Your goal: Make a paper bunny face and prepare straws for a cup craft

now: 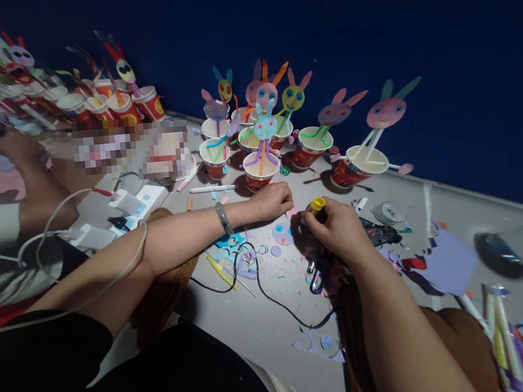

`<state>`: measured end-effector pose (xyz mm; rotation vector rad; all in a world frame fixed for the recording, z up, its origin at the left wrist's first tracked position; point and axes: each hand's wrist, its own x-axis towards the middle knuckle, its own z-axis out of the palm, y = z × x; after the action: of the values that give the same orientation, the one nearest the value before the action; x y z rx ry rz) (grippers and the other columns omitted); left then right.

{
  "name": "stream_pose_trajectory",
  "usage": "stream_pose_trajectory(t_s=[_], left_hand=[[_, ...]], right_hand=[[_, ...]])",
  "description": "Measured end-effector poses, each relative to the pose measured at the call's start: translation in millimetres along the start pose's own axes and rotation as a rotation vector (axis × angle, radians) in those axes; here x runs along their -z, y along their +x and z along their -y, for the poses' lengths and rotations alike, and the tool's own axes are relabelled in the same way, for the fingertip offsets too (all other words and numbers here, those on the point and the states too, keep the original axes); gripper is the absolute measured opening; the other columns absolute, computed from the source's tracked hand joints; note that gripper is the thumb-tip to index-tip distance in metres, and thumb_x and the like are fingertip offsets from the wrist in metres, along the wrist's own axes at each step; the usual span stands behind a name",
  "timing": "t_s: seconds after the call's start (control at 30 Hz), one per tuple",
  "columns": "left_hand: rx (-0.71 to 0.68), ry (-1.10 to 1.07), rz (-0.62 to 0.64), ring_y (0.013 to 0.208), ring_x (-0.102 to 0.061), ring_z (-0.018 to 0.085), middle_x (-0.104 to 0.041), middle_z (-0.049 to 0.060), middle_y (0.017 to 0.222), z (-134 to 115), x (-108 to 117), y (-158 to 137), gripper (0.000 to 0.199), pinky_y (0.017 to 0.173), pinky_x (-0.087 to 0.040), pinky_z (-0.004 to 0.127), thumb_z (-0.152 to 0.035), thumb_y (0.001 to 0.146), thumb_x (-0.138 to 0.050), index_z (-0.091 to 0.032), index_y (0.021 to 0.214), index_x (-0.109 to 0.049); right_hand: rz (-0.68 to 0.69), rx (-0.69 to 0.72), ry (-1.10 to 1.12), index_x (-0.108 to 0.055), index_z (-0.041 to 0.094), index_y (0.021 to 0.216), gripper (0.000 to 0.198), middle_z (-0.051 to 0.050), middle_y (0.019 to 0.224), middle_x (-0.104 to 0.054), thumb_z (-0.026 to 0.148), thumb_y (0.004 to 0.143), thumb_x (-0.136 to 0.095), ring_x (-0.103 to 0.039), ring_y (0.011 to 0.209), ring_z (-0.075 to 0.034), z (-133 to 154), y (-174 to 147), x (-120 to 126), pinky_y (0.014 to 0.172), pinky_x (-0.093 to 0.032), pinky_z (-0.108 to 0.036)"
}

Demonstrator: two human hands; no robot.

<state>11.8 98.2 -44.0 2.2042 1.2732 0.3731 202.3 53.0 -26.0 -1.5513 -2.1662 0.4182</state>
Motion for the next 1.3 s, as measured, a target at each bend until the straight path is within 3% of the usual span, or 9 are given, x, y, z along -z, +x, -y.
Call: stream_pose_trajectory(t_s=[0.17, 0.4, 0.57, 0.67, 0.8, 0.97, 1.13, 1.3], left_hand=[[0.017, -0.018, 0.002, 0.093, -0.066, 0.019, -0.073, 0.011, 0.106, 0.5, 1.2, 1.1, 0.020, 0.079, -0.049, 0.029, -0.019, 0.087, -0.055, -0.013, 0.086, -0.074], [0.032, -0.059, 0.012, 0.091, -0.065, 0.020, -0.073, 0.011, 0.100, -1.3, 5.4, 0.1, 0.020, 0.078, -0.049, 0.029, -0.018, 0.087, -0.056, -0.012, 0.088, -0.075], [0.035, -0.061, 0.016, 0.089, -0.065, 0.019, -0.073, 0.011, 0.100, -1.3, 5.6, 0.3, 0.019, 0.077, -0.049, 0.029, -0.016, 0.086, -0.057, -0.012, 0.087, -0.075], [0.020, -0.066, 0.007, 0.088, -0.065, 0.018, -0.073, 0.011, 0.101, -0.4, 5.4, 0.3, 0.019, 0.079, -0.050, 0.028, -0.017, 0.086, -0.057, -0.012, 0.084, -0.075], [0.018, -0.081, 0.001, 0.087, -0.065, 0.018, -0.073, 0.011, 0.098, 0.1, 5.4, 0.8, 0.018, 0.080, -0.051, 0.028, -0.017, 0.085, -0.058, -0.012, 0.081, -0.075], [0.051, -0.086, 0.005, 0.087, -0.065, 0.017, -0.073, 0.009, 0.092, -1.2, 6.7, 1.3, 0.017, 0.080, -0.051, 0.027, -0.016, 0.085, -0.058, -0.013, 0.083, -0.075], [0.049, -0.107, 0.006, 0.087, -0.065, 0.017, -0.074, 0.009, 0.091, -1.0, 7.5, 0.8, 0.015, 0.080, -0.051, 0.028, -0.015, 0.083, -0.060, -0.013, 0.081, -0.075], [0.050, -0.112, 0.009, 0.087, -0.065, 0.017, -0.074, 0.009, 0.093, -0.6, 7.5, 1.0, 0.016, 0.080, -0.051, 0.027, -0.017, 0.085, -0.059, -0.013, 0.082, -0.075]], right_hand=[[-0.015, -0.056, 0.133, -0.068, 0.021, 0.084, 0.025, -0.007, 0.075, -0.074, 0.046, 0.084, -0.064, -0.065, 0.066, -0.022, 7.9, -1.1, -0.5, 0.061, -0.047, -0.033], [0.004, 0.015, 0.152, -0.070, 0.021, 0.087, 0.025, -0.008, 0.082, -0.074, 0.045, 0.085, -0.063, -0.067, 0.074, -0.024, 10.8, 0.8, -21.8, 0.070, -0.050, -0.035], [0.076, 0.039, 0.081, -0.067, 0.022, 0.079, 0.024, -0.006, 0.072, -0.070, 0.045, 0.085, -0.063, -0.063, 0.064, -0.021, 8.2, 1.0, -11.8, 0.062, -0.047, -0.033], [0.045, 0.001, 0.099, -0.067, 0.021, 0.079, 0.025, -0.005, 0.069, -0.069, 0.045, 0.085, -0.063, -0.062, 0.061, -0.020, 8.1, -0.7, -3.5, 0.058, -0.046, -0.032], [-0.024, -0.008, 0.188, -0.068, 0.022, 0.087, 0.025, -0.006, 0.078, -0.073, 0.047, 0.086, -0.064, -0.066, 0.067, -0.021, 11.1, -1.5, -8.6, 0.063, -0.050, -0.033], [-0.014, 0.077, 0.144, -0.067, 0.022, 0.083, 0.019, -0.007, 0.080, -0.073, 0.041, 0.086, -0.063, -0.067, 0.073, -0.023, 12.8, 0.8, -23.7, 0.069, -0.050, -0.035], [0.064, 0.068, 0.144, -0.067, 0.022, 0.080, 0.024, -0.005, 0.072, -0.071, 0.045, 0.086, -0.065, -0.064, 0.064, -0.021, 9.7, 0.0, -16.4, 0.062, -0.048, -0.033], [-0.025, 0.028, 0.215, -0.069, 0.022, 0.088, 0.024, -0.007, 0.084, -0.075, 0.045, 0.086, -0.064, -0.068, 0.073, -0.022, 13.5, 0.2, -17.5, 0.070, -0.051, -0.034]])
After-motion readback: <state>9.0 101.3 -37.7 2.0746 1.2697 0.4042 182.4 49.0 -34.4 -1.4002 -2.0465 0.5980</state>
